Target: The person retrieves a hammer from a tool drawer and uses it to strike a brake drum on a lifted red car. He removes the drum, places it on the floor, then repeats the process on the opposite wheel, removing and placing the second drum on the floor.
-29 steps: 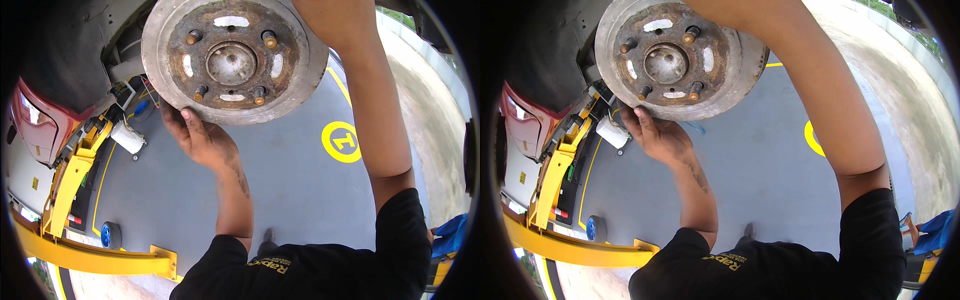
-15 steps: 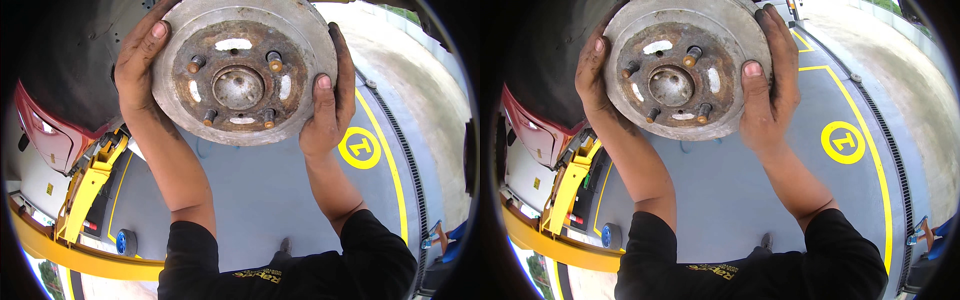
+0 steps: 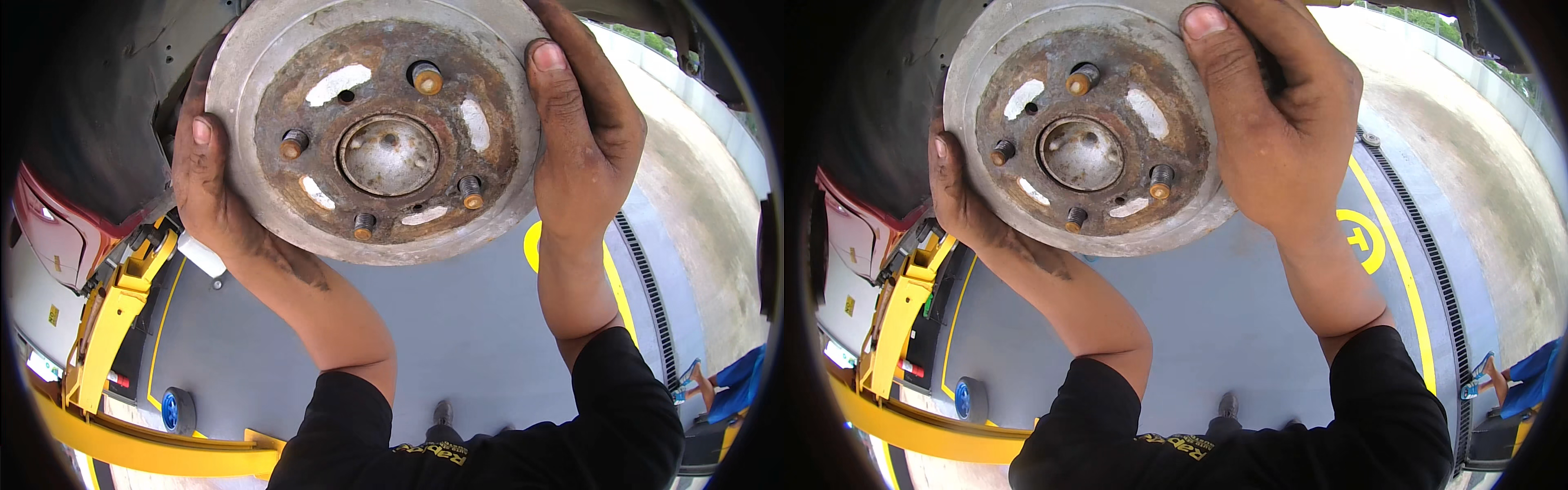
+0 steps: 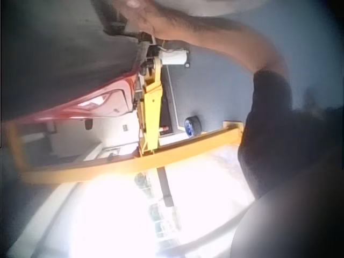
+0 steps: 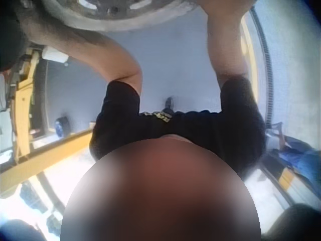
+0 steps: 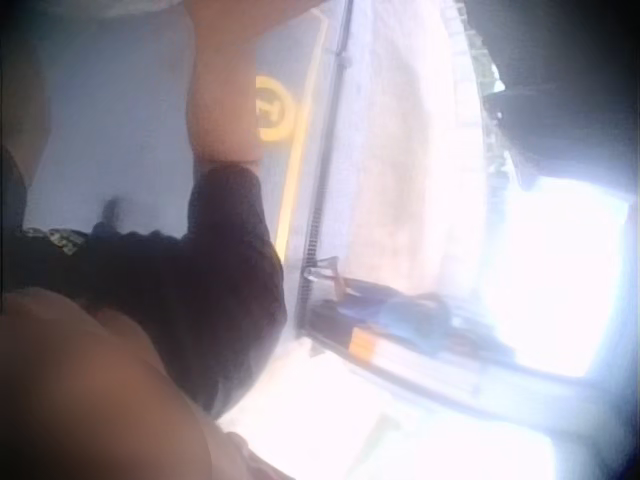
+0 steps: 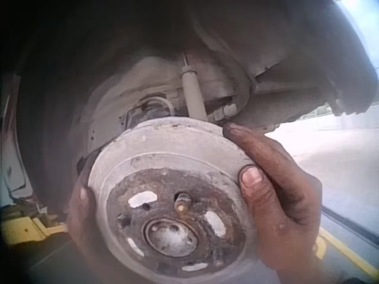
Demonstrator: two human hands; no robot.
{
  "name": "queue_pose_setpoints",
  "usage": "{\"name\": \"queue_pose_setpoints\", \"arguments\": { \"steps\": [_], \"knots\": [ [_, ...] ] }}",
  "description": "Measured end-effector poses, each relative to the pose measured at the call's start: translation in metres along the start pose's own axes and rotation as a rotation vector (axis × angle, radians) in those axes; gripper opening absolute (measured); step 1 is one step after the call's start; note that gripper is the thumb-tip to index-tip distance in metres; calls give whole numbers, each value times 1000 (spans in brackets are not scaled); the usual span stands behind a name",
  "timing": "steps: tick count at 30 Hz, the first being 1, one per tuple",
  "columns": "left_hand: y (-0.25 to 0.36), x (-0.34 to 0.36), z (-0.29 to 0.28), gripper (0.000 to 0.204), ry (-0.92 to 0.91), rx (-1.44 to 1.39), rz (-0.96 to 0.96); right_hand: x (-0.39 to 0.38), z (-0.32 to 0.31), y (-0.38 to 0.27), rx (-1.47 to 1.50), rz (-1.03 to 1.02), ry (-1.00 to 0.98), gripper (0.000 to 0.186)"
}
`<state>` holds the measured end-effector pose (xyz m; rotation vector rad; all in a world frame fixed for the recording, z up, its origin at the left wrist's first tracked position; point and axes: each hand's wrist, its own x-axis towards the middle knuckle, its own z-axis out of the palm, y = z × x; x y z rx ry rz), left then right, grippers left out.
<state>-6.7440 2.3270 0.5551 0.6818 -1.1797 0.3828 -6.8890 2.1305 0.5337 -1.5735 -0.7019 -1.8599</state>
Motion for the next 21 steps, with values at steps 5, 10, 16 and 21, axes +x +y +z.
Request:
{"name": "queue_pose_setpoints", "arguments": {
  "steps": [5, 10, 16, 21],
  "knots": [
    [-16, -33, 6, 68, 237, -62, 81, 59, 5, -23, 80, 67, -272, 26],
    [-22, -50, 1, 63, 233, -101, 74, 77, 6, -38, 45, 85, -434, 27],
    [22, -6, -18, 58, -94, 147, -87, -10, 0, -23, -145, 27, -31, 43],
    [49, 75, 26, 69, -498, 107, -486, -69, 32, -10, -102, 113, 295, 56]
  ]
}}
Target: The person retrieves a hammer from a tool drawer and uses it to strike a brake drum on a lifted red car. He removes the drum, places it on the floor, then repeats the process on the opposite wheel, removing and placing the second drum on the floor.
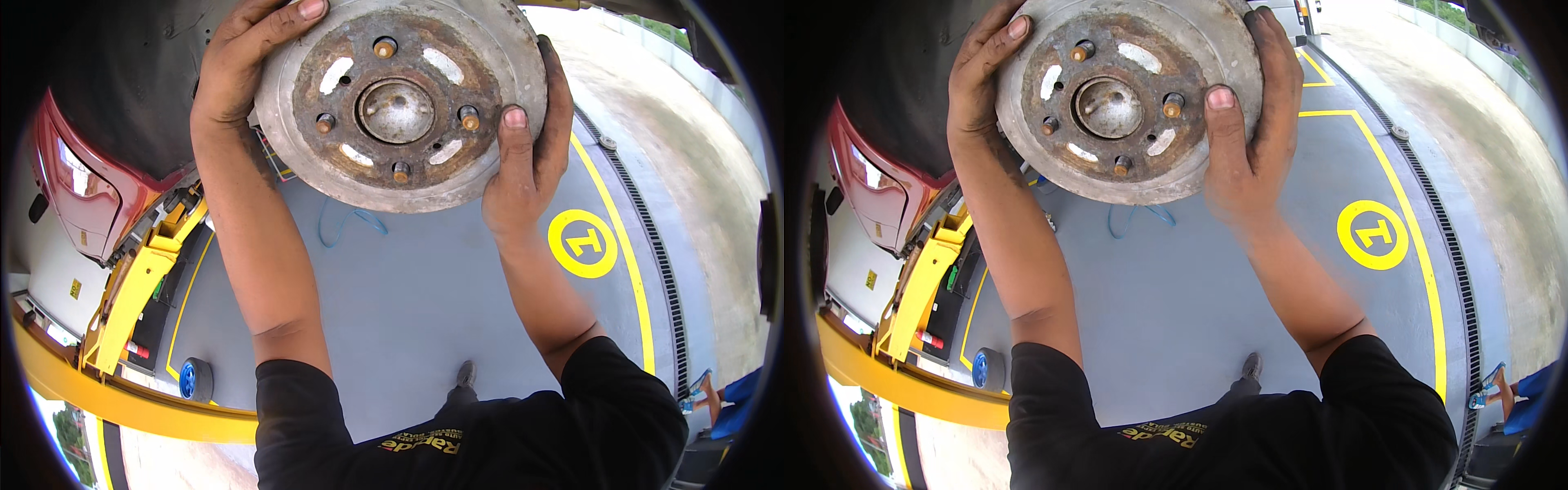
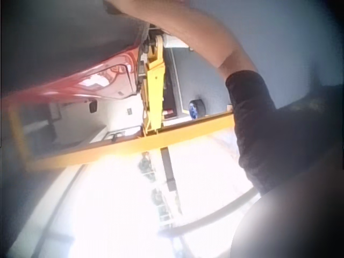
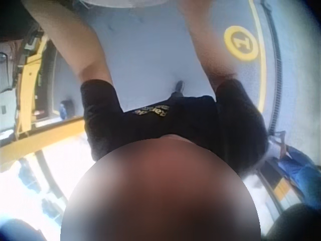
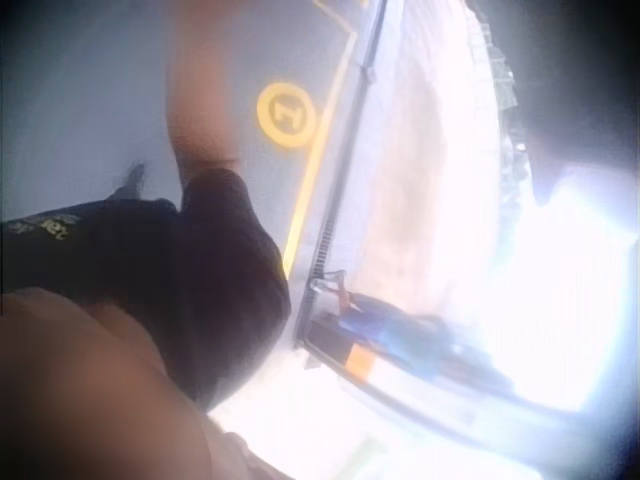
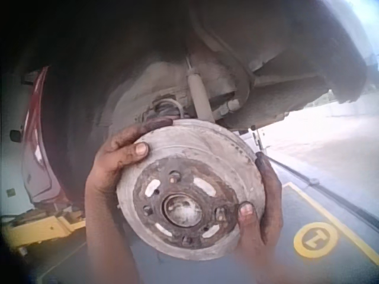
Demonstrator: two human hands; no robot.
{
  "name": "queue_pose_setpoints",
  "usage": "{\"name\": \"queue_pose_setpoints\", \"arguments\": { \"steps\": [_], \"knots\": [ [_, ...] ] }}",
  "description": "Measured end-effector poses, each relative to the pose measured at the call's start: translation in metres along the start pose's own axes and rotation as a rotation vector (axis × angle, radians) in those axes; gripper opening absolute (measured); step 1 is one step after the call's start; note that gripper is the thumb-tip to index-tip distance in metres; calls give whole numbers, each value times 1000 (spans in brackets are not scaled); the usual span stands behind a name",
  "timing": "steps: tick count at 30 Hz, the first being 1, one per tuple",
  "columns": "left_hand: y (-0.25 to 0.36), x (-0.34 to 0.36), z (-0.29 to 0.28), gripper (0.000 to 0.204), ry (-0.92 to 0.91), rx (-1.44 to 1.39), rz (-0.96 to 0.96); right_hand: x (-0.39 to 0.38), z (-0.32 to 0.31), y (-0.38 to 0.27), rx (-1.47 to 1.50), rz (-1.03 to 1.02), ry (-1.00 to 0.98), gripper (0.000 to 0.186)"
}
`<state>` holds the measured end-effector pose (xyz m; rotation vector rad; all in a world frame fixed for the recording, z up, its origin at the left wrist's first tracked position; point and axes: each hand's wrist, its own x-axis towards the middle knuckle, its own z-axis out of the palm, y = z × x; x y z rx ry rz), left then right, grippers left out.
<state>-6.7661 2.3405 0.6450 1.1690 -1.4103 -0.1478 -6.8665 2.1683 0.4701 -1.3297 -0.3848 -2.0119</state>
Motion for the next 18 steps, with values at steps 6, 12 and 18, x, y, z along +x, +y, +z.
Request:
{"name": "queue_pose_setpoints", "arguments": {
  "steps": [6, 12, 18],
  "knots": [
    [-13, 14, 33, 74, -81, -77, 272, -18, 14, 2, 130, 68, 231, 54],
    [-38, 13, 16, 68, -120, -281, 410, -7, 7, -5, 70, 33, 209, 47],
    [-34, 13, -22, 61, -156, -149, 346, 9, 15, -7, 122, 29, 288, 42]
  ]
}}
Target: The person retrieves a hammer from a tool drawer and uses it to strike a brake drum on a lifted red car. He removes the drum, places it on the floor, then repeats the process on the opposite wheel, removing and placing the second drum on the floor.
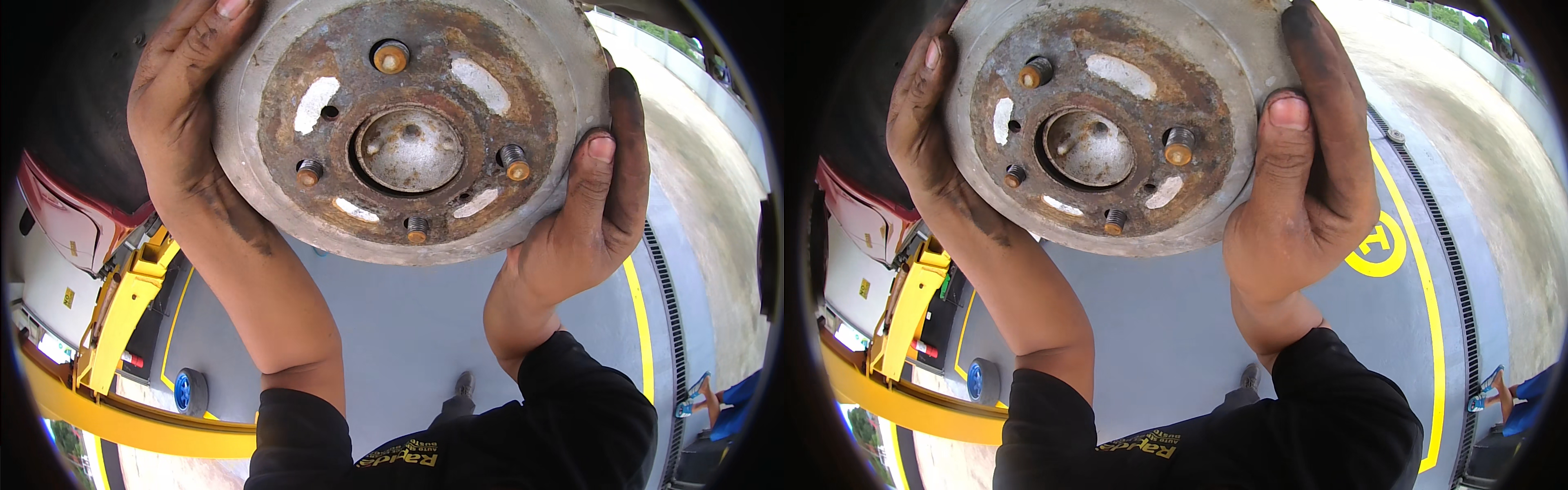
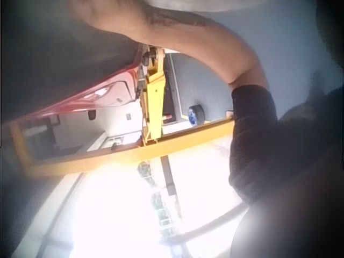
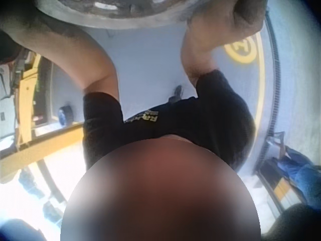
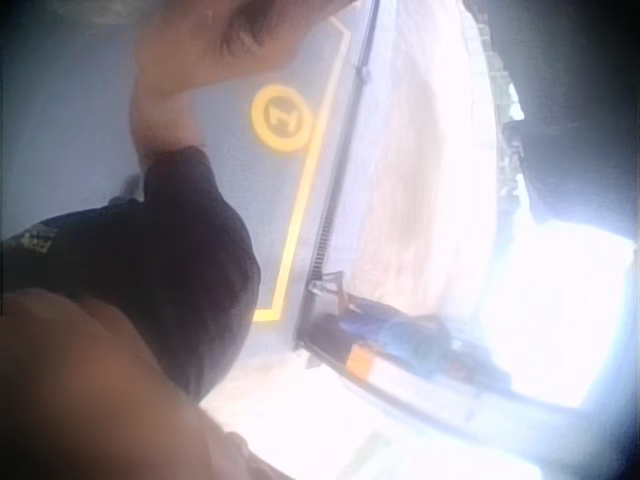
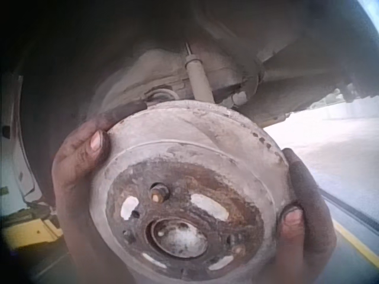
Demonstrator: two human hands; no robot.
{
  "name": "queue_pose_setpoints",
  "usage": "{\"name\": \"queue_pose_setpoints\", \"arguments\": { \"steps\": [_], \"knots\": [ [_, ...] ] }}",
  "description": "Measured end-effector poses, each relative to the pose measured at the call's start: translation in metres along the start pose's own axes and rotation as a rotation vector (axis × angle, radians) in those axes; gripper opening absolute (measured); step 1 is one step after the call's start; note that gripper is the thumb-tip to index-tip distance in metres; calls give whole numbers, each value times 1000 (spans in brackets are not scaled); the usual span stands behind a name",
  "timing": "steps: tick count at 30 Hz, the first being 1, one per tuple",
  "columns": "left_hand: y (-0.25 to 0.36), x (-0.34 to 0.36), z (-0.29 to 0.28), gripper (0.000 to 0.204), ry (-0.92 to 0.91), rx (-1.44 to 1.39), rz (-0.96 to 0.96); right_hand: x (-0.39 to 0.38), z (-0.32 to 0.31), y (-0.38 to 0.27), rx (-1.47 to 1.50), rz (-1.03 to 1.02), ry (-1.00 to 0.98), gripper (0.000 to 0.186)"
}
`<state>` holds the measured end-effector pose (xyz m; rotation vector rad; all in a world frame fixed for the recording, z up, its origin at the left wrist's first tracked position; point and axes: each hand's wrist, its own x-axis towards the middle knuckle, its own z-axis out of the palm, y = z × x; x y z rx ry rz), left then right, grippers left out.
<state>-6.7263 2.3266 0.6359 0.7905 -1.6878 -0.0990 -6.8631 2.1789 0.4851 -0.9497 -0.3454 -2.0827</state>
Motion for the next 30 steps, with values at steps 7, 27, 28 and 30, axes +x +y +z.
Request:
{"name": "queue_pose_setpoints", "arguments": {
  "steps": [7, 27, 28, 30],
  "knots": [
    [-27, -88, 78, 59, 915, 338, 46, 23, -2, -23, -143, 184, -191, 41],
    [-51, -95, 66, 60, 851, 272, 132, 81, 5, -5, 51, 220, -634, 50],
    [-43, -86, 66, 58, 840, 306, 118, 72, 5, -5, 61, 215, -586, 49],
    [-21, -61, 64, 56, 794, 440, -9, 44, 0, -11, -77, 301, -406, 53]
  ]
}}
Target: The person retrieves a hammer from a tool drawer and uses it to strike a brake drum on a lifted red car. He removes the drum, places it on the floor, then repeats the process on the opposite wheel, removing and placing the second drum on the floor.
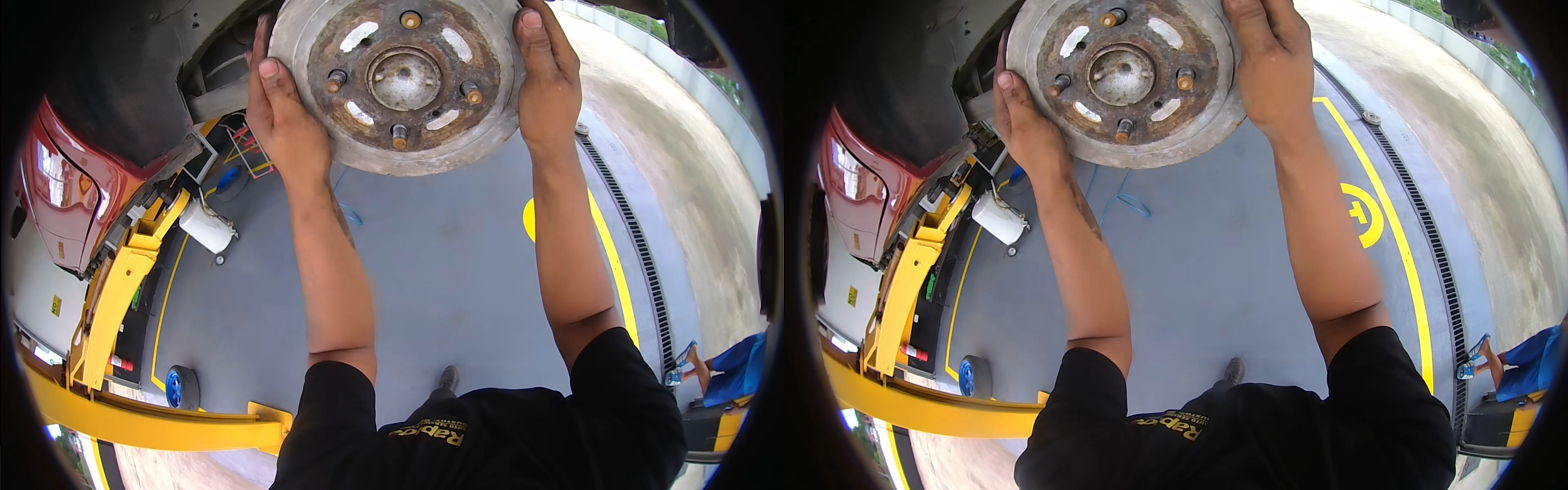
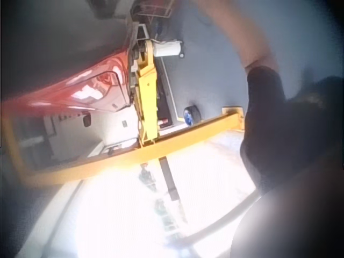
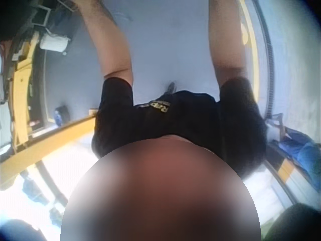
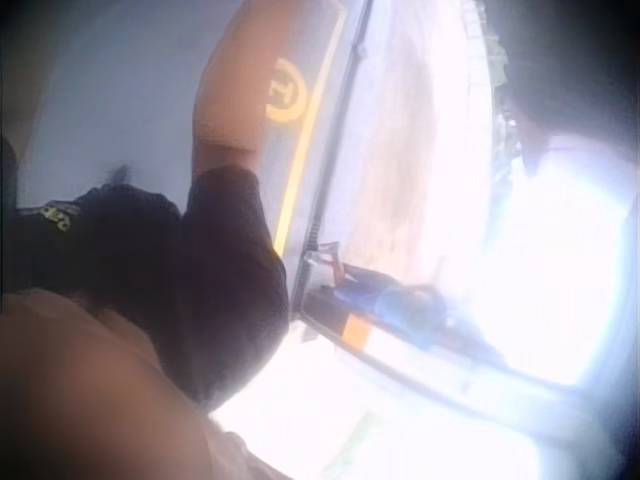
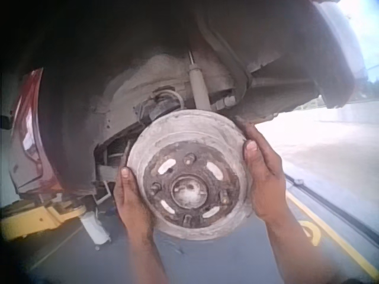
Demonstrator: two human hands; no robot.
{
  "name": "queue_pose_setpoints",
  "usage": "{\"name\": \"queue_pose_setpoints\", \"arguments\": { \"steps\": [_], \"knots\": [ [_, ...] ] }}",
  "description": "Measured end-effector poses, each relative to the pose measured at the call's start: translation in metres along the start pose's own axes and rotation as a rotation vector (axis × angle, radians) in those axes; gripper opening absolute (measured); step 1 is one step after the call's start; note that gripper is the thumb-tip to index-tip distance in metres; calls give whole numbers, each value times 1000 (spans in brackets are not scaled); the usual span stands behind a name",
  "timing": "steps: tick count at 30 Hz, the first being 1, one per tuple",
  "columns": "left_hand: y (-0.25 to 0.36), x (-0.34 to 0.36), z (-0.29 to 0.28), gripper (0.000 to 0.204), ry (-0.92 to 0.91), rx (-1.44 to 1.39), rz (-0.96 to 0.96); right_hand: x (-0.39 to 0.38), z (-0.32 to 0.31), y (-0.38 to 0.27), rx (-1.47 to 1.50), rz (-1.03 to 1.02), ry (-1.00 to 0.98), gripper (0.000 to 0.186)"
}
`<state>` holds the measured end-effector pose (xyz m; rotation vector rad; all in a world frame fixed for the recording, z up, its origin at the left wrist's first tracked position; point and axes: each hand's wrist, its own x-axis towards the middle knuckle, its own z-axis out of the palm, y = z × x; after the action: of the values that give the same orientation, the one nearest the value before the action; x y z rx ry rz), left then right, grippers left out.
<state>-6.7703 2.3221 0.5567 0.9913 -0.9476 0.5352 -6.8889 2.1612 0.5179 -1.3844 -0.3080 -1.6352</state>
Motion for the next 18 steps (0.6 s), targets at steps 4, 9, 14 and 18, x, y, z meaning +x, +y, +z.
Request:
{"name": "queue_pose_setpoints", "arguments": {
  "steps": [4, 9, 14, 18],
  "knots": [
    [32, 77, 12, 55, -383, 353, 122, -82, 36, 31, 1, -172, 230, 72],
    [31, 94, 13, 49, -892, 168, 118, -105, 31, 53, 156, 18, 222, 84],
    [32, 97, 13, 53, -915, 119, 71, -80, 26, 41, 111, -13, 246, 81],
    [31, 98, 12, 57, -925, 84, 71, -68, 32, 42, 106, -57, 329, 74]
  ]
}}
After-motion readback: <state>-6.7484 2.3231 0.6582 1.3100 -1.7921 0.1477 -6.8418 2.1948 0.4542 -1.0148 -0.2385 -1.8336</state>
